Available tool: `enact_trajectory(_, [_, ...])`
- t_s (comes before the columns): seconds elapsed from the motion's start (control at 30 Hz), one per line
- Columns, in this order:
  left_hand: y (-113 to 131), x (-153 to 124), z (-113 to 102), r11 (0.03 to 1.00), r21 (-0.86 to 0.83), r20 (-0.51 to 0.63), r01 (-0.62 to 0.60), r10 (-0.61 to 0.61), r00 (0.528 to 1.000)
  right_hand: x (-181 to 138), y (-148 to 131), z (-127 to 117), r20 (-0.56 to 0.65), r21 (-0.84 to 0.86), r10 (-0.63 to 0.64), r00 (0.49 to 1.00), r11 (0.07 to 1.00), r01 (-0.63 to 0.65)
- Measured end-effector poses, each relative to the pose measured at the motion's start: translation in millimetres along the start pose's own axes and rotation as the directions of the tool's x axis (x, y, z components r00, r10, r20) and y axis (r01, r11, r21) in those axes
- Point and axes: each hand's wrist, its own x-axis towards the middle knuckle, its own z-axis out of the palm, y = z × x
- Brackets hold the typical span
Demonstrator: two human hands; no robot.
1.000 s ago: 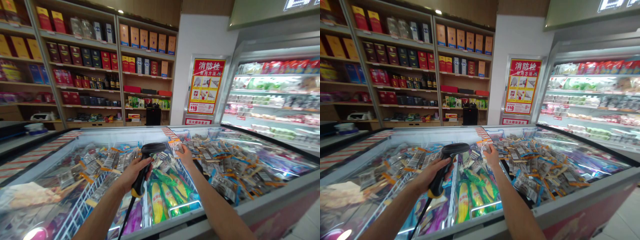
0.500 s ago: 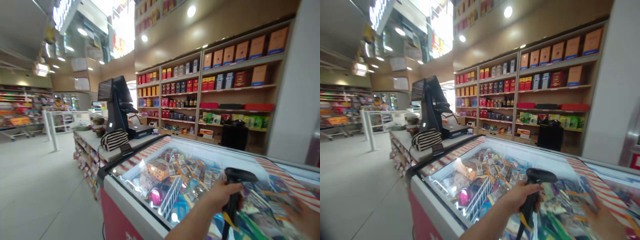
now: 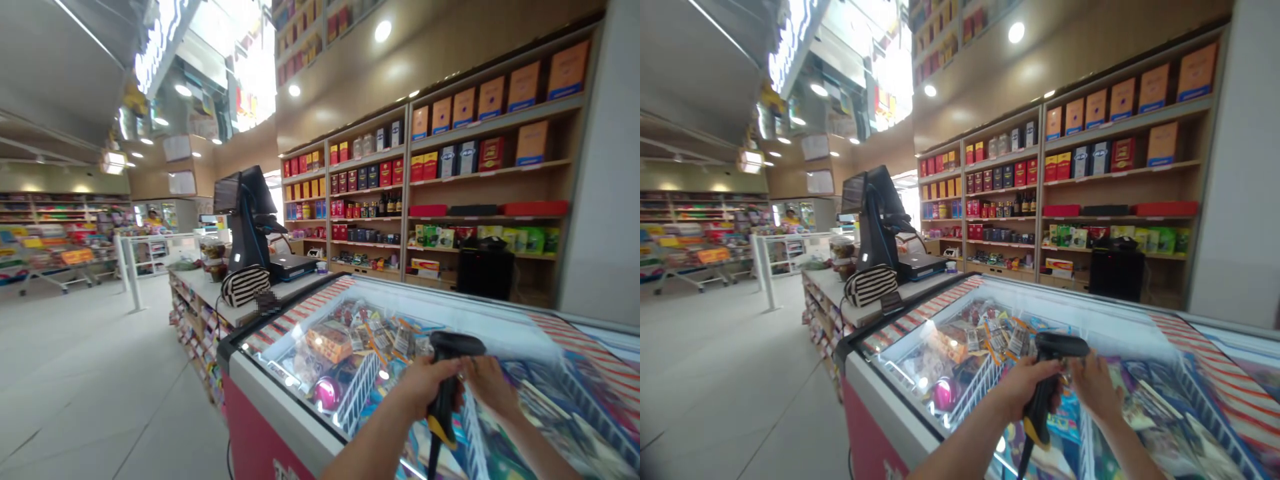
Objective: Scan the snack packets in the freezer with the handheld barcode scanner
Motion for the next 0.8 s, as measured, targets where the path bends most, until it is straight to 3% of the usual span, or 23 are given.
enact_trajectory(0.03, [1, -2, 4, 1.000, 0.025, 0.001, -0.009, 0.009, 1.000, -3, 4, -9, 0.056, -0.021, -0.011, 0.998, 1.000, 0.012])
enact_trajectory(0.17, [2, 0, 23, 0.999, 0.031, 0.117, 0.019, -0.022, 0.993, -17, 42, -61, 0.044, -0.176, 0.305, 0.951, 0.940, -0.293])
enact_trajectory(0.37, [-4, 29, 54, 0.994, 0.097, 0.255, 0.047, -0.071, 0.964, -43, 115, -126, -0.052, -0.405, 0.458, 0.887, 0.802, -0.438])
enact_trajectory(0.5, [-8, 38, 61, 0.989, 0.140, 0.299, 0.041, -0.082, 0.951, -52, 138, -136, -0.095, -0.454, 0.550, 0.829, 0.717, -0.528])
enact_trajectory(0.6, [-10, 40, 59, 0.985, 0.160, 0.267, 0.058, -0.100, 0.959, -49, 147, -134, -0.056, -0.434, 0.582, 0.811, 0.717, -0.545])
enact_trajectory(0.8, [-8, 35, 54, 0.989, 0.117, 0.196, 0.087, -0.108, 0.975, -49, 153, -131, 0.087, -0.229, 0.462, 0.883, 0.871, -0.434])
